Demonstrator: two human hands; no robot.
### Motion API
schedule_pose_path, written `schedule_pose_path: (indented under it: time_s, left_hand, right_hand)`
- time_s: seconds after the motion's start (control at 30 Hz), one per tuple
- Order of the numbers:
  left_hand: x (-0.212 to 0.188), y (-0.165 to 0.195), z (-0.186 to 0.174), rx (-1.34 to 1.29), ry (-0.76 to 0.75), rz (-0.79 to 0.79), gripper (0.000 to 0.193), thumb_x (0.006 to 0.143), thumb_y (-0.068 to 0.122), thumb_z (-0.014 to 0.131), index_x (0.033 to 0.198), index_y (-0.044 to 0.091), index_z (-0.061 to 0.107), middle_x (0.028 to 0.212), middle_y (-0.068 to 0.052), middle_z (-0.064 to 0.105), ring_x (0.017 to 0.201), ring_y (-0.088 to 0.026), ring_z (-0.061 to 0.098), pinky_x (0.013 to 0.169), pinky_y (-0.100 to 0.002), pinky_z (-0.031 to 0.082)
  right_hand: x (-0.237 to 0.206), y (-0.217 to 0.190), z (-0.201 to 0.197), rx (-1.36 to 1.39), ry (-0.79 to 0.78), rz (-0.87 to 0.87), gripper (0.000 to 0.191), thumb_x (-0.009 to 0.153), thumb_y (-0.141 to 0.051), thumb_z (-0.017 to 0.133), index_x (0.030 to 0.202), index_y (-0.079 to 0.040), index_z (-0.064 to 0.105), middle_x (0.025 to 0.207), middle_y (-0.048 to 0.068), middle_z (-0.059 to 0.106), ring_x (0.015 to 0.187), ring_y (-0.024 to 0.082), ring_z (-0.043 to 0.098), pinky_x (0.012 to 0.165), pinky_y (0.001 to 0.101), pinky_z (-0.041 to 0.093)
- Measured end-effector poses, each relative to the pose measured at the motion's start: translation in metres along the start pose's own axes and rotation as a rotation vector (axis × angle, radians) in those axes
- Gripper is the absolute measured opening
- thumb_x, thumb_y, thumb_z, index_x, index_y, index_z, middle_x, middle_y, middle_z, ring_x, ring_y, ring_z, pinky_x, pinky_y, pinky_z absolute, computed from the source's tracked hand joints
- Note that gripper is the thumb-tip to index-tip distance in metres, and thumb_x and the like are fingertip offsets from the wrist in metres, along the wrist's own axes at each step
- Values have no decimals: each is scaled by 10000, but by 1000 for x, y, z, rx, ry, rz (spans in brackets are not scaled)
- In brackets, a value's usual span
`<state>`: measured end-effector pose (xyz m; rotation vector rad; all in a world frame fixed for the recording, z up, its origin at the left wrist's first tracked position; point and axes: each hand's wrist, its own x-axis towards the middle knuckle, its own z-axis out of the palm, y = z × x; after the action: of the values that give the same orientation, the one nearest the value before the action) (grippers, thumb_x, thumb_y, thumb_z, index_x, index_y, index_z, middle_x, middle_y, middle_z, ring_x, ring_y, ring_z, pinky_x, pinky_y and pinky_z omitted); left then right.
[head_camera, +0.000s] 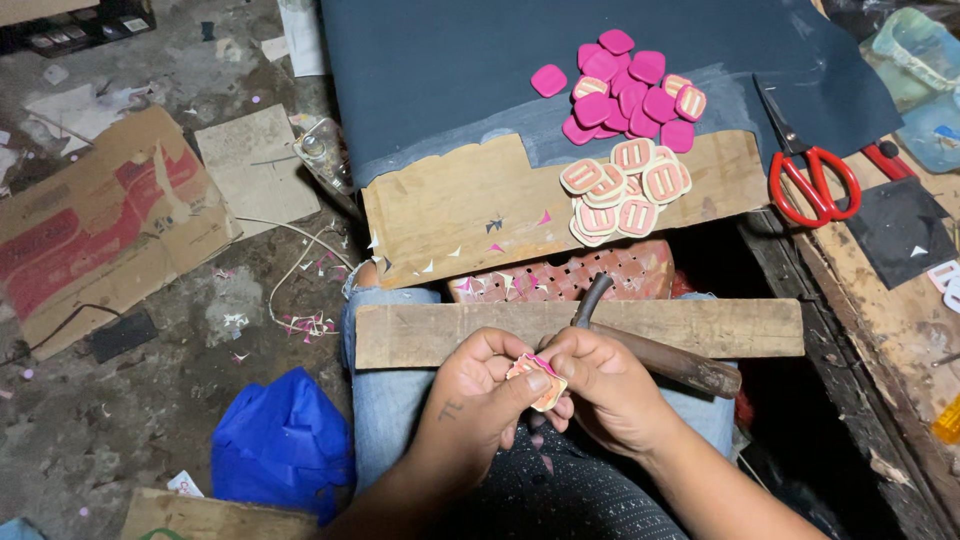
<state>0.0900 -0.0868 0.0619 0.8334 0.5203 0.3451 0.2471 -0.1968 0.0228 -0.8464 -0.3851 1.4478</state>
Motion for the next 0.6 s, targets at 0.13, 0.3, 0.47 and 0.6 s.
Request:
schedule_pose_path:
  time_s: [0.13, 0.3, 0.47, 0.6]
  left_hand:
    - [0, -5, 1, -5, 78, 19, 268, 922, 92, 676, 1106, 16, 497, 815, -138, 726, 652, -156, 681, 440, -212, 406]
    - [1, -8, 4, -157, 48, 47, 259, 933, 79, 669, 1110, 11, 493, 827, -145, 723, 671, -174, 683, 482, -221, 434]
    - [-2, -5, 4, -76, 108, 42, 254, 942, 85, 650, 1121, 16, 483, 830, -135, 719, 655, -155, 671, 481, -226, 441]
    - [-5, -3, 7, 14, 160, 48, 266, 942, 101, 639, 1135, 28, 470, 822, -126, 708, 635, -130, 646, 438, -210, 403]
  right_hand:
    - [0, 3, 1, -243, 92, -58, 222, 986, -217, 642, 1015, 3, 652, 839, 85, 680, 667, 115, 603, 591, 284, 540]
    - [2, 2, 1, -88, 21, -63, 245, 1024, -212, 626, 1042, 31, 658, 862, 101, 682, 694, 122, 602, 619, 290, 540]
    - [2, 6, 4, -127, 67, -52, 232, 1005, -185, 592, 1083, 22, 663, 884, 92, 687, 701, 120, 608, 621, 293, 548]
    - [-1, 7, 6, -238, 77, -114, 200, 1016, -161, 593, 1097, 15, 642, 889, 82, 675, 713, 124, 614, 630, 291, 546]
